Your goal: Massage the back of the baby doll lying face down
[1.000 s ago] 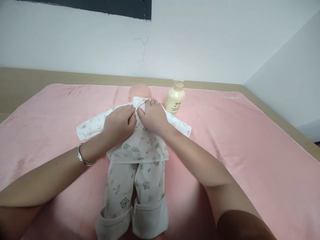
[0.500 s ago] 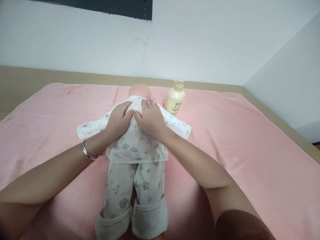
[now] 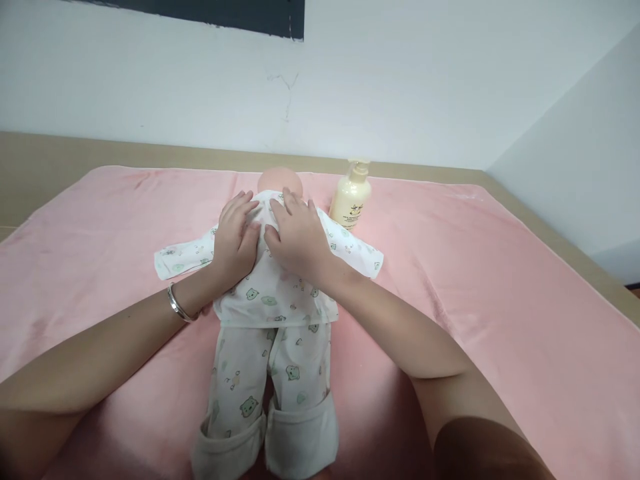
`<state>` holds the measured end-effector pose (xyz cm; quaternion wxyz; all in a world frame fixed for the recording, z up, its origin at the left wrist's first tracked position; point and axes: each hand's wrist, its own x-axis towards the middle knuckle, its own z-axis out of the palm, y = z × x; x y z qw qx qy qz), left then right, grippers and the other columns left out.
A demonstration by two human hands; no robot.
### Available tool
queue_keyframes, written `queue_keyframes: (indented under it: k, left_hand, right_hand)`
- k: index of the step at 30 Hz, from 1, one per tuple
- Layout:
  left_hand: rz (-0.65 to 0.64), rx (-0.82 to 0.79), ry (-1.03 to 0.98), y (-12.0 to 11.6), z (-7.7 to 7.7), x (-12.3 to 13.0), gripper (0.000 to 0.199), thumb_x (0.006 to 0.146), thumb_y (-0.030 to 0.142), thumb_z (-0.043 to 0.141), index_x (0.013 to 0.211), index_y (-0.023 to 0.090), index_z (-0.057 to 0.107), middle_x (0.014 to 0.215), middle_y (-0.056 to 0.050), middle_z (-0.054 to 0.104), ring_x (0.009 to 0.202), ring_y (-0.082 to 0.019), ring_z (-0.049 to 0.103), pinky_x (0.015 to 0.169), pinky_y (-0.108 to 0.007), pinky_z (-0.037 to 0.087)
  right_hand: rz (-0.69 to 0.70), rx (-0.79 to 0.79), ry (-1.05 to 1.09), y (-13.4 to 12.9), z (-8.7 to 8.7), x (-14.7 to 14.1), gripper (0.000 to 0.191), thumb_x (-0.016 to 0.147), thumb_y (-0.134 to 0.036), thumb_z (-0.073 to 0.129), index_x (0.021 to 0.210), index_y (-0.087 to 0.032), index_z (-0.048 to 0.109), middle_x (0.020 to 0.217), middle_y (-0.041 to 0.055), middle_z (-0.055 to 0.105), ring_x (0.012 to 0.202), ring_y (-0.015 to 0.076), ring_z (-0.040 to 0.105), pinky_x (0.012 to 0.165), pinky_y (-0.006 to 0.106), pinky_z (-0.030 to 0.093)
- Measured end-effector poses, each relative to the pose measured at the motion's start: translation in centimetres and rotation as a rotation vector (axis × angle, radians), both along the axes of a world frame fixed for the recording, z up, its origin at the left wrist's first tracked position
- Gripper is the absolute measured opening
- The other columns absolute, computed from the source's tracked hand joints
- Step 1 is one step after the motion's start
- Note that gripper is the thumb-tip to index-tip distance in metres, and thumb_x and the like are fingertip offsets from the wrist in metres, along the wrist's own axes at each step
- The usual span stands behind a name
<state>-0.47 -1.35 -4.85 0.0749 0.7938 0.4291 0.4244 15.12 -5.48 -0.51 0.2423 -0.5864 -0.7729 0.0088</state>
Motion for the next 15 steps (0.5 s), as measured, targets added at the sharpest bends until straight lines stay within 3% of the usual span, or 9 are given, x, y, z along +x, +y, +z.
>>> queue_keyframes:
  k: [4,9,15]
  left_hand:
    - [0.008,-0.002,0.005,-0.1,0.0,0.0,0.042,0.101,0.031,0.034,0.136,0.021,0.054,0.157,-0.012,0.053,0.153,-0.025,0.041,0.130,-0.054,0.033]
    - [-0.028,0.050,-0.031,0.6,-0.7,-0.2,0.042,0.100,0.031,0.035,0.135,0.019,0.055,0.153,-0.014,0.056,0.151,-0.027,0.044,0.130,-0.054,0.033]
    - [-0.070,0.089,-0.091,1.3,-1.5,-0.4,0.039,0.099,0.033,0.040,0.132,0.022,0.058,0.151,-0.013,0.059,0.149,-0.028,0.047,0.128,-0.055,0.037]
  right_hand:
    - [-0.012,0.084,0.036,-0.3,0.3,-0.1,0.057,0.098,-0.025,0.037,0.152,-0.013,0.048,0.168,0.0175,0.034,0.157,0.0313,0.029,0.125,0.059,0.029]
    - [0.098,0.036,0.091,0.5,-0.6,0.2,0.050,0.096,-0.024,0.039,0.139,-0.010,0.061,0.157,0.0188,0.050,0.151,0.0320,0.041,0.125,0.056,0.034]
    - [0.115,0.169,0.224,1.2,-0.9,1.0,0.051,0.093,-0.021,0.042,0.140,-0.017,0.060,0.162,0.0135,0.046,0.153,0.0293,0.040,0.126,0.056,0.034]
